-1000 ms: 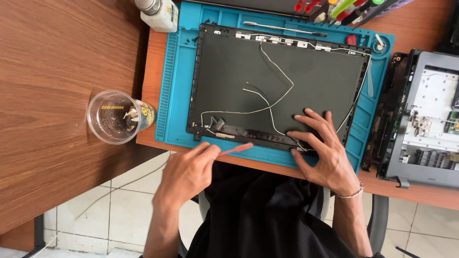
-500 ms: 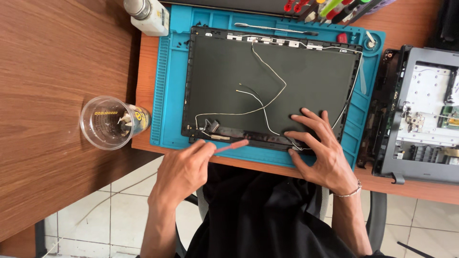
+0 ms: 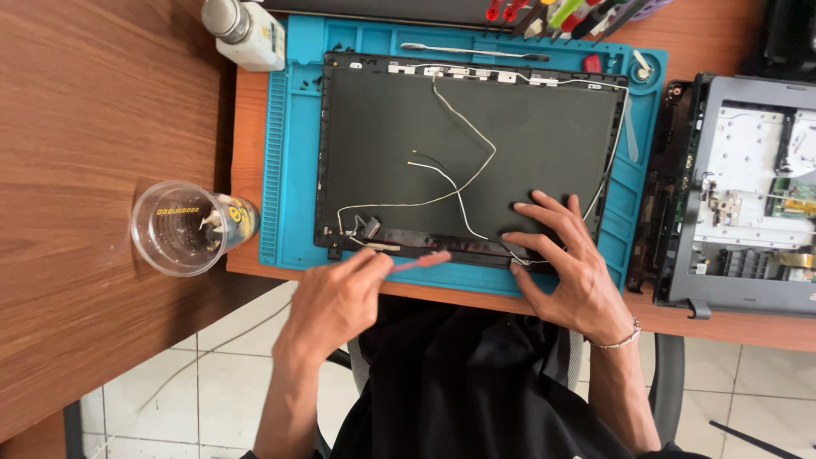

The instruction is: The person uses a red pry tool to detach the bezel from the edges of a laptop screen and then handles the internal wiring and components within the open display panel.

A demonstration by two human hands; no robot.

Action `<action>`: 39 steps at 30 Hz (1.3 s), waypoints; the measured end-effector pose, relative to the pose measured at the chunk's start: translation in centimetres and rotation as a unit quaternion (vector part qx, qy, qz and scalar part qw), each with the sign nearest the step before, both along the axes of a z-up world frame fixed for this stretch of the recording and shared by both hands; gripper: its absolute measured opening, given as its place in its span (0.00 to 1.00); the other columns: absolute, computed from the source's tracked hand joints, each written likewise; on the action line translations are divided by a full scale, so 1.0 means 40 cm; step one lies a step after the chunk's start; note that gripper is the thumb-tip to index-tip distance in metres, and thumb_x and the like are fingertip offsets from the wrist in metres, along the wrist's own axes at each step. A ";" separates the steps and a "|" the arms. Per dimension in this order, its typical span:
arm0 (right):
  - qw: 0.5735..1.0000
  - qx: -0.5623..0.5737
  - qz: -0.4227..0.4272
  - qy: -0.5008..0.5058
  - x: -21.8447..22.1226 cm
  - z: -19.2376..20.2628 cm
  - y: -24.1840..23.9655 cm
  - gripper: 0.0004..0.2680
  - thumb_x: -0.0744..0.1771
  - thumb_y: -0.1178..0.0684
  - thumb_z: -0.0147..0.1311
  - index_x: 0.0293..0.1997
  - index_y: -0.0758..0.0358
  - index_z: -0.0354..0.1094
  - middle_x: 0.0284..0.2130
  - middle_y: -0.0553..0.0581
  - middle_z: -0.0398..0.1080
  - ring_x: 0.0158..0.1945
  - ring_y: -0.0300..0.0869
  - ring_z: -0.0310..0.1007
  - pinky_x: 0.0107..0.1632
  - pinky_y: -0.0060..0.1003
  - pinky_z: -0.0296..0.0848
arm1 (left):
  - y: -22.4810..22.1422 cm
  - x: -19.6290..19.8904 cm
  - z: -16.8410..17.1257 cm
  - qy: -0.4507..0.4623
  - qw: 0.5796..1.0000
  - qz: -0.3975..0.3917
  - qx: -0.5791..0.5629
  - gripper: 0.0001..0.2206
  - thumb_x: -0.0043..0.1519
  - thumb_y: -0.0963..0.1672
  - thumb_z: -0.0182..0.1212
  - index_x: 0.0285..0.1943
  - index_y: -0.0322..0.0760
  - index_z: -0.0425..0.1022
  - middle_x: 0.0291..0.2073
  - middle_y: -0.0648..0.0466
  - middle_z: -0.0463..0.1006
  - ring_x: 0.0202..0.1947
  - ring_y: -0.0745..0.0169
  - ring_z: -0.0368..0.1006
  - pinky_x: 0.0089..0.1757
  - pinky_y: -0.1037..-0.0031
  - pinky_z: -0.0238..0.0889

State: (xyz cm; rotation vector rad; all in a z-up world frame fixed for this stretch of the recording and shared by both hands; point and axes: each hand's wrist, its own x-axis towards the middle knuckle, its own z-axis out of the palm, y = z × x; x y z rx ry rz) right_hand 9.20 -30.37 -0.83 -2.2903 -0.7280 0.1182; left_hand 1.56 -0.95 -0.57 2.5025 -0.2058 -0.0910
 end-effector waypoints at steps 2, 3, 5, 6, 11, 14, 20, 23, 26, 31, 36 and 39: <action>1.000 -0.001 -0.004 0.000 -0.004 -0.001 -0.005 0.13 0.60 0.61 0.63 0.49 0.58 0.75 0.61 0.57 0.67 0.73 0.55 0.59 0.76 0.64 0.49 | -0.011 -0.001 -0.004 0.010 0.999 -0.024 -0.025 0.02 0.60 0.38 0.58 0.38 0.37 0.73 0.29 0.54 0.78 0.23 0.47 0.76 0.23 0.61 0.66; 1.000 -0.001 -0.005 -0.001 -0.004 -0.002 -0.006 0.13 0.60 0.61 0.63 0.49 0.58 0.75 0.61 0.57 0.67 0.73 0.55 0.59 0.76 0.64 0.49 | -0.014 -0.003 -0.002 0.011 0.998 -0.038 -0.041 0.02 0.60 0.37 0.58 0.38 0.37 0.73 0.29 0.55 0.78 0.23 0.48 0.76 0.23 0.61 0.66; 1.000 0.000 -0.006 -0.002 -0.005 -0.002 -0.010 0.14 0.60 0.61 0.63 0.49 0.58 0.75 0.61 0.58 0.67 0.73 0.55 0.59 0.76 0.64 0.49 | -0.015 -0.003 0.002 0.004 0.998 -0.042 -0.045 0.03 0.60 0.37 0.58 0.37 0.37 0.73 0.28 0.55 0.78 0.22 0.49 0.76 0.23 0.62 0.65; 1.000 0.001 -0.007 -0.002 -0.006 -0.002 -0.012 0.14 0.60 0.61 0.63 0.49 0.58 0.74 0.61 0.58 0.66 0.73 0.55 0.59 0.76 0.64 0.49 | -0.010 -0.004 0.007 -0.003 0.999 -0.031 -0.034 0.02 0.59 0.37 0.59 0.37 0.37 0.73 0.28 0.55 0.77 0.22 0.49 0.76 0.22 0.62 0.65; 1.000 0.007 -0.018 -0.001 -0.010 -0.001 -0.022 0.15 0.60 0.62 0.63 0.50 0.58 0.74 0.61 0.58 0.66 0.73 0.56 0.59 0.77 0.64 0.48 | -0.015 0.015 0.001 -0.024 0.999 -0.024 -0.018 0.03 0.59 0.37 0.59 0.38 0.34 0.73 0.31 0.53 0.78 0.21 0.49 0.76 0.21 0.62 0.64; 1.000 0.010 -0.028 0.001 -0.017 -0.004 -0.031 0.15 0.60 0.62 0.63 0.50 0.58 0.74 0.62 0.58 0.66 0.73 0.56 0.58 0.77 0.65 0.47 | -0.039 0.016 -0.008 -0.002 0.999 -0.047 -0.010 0.02 0.59 0.37 0.59 0.38 0.35 0.73 0.29 0.53 0.76 0.20 0.50 0.75 0.21 0.62 0.64; 0.999 0.021 -0.043 0.007 -0.026 -0.013 -0.044 0.15 0.60 0.62 0.63 0.51 0.58 0.74 0.62 0.57 0.66 0.74 0.55 0.57 0.77 0.65 0.46 | -0.040 0.020 -0.008 -0.029 0.999 -0.037 -0.012 0.03 0.60 0.37 0.58 0.37 0.35 0.72 0.29 0.54 0.77 0.20 0.51 0.76 0.20 0.64 0.64; 0.999 0.026 -0.045 0.005 -0.027 -0.014 -0.046 0.15 0.60 0.62 0.63 0.51 0.58 0.74 0.62 0.57 0.66 0.74 0.55 0.57 0.77 0.65 0.46 | -0.050 0.022 -0.011 -0.015 0.998 -0.061 -0.019 0.03 0.59 0.37 0.59 0.37 0.36 0.72 0.28 0.54 0.76 0.20 0.51 0.75 0.21 0.64 0.64; 0.999 0.025 -0.048 0.004 -0.028 -0.014 -0.049 0.15 0.60 0.62 0.62 0.51 0.58 0.74 0.62 0.57 0.66 0.74 0.55 0.57 0.77 0.65 0.46 | -0.053 0.023 -0.011 -0.020 0.998 -0.059 -0.020 0.03 0.60 0.37 0.59 0.37 0.36 0.72 0.28 0.54 0.76 0.20 0.51 0.75 0.21 0.64 0.64; 0.998 0.025 -0.051 0.003 -0.032 -0.013 -0.051 0.15 0.60 0.62 0.62 0.50 0.57 0.74 0.62 0.58 0.66 0.74 0.55 0.58 0.77 0.65 0.46 | -0.064 0.027 -0.015 -0.012 0.996 -0.087 -0.029 0.03 0.58 0.37 0.59 0.37 0.36 0.72 0.26 0.54 0.76 0.20 0.51 0.75 0.21 0.64 0.64; 0.998 0.024 -0.054 0.002 -0.034 -0.009 -0.053 0.15 0.60 0.62 0.62 0.51 0.58 0.74 0.62 0.58 0.66 0.74 0.55 0.58 0.77 0.65 0.47 | -0.059 0.031 -0.017 -0.045 0.997 -0.067 -0.015 0.04 0.59 0.36 0.58 0.37 0.36 0.71 0.28 0.53 0.76 0.22 0.51 0.76 0.22 0.65 0.65; 0.998 0.024 -0.054 0.001 -0.035 -0.008 -0.054 0.15 0.60 0.62 0.62 0.52 0.58 0.74 0.62 0.58 0.66 0.74 0.55 0.58 0.77 0.65 0.47 | -0.076 0.036 -0.027 -0.029 0.996 -0.083 -0.017 0.04 0.58 0.36 0.58 0.38 0.36 0.72 0.28 0.53 0.76 0.22 0.51 0.75 0.22 0.64 0.65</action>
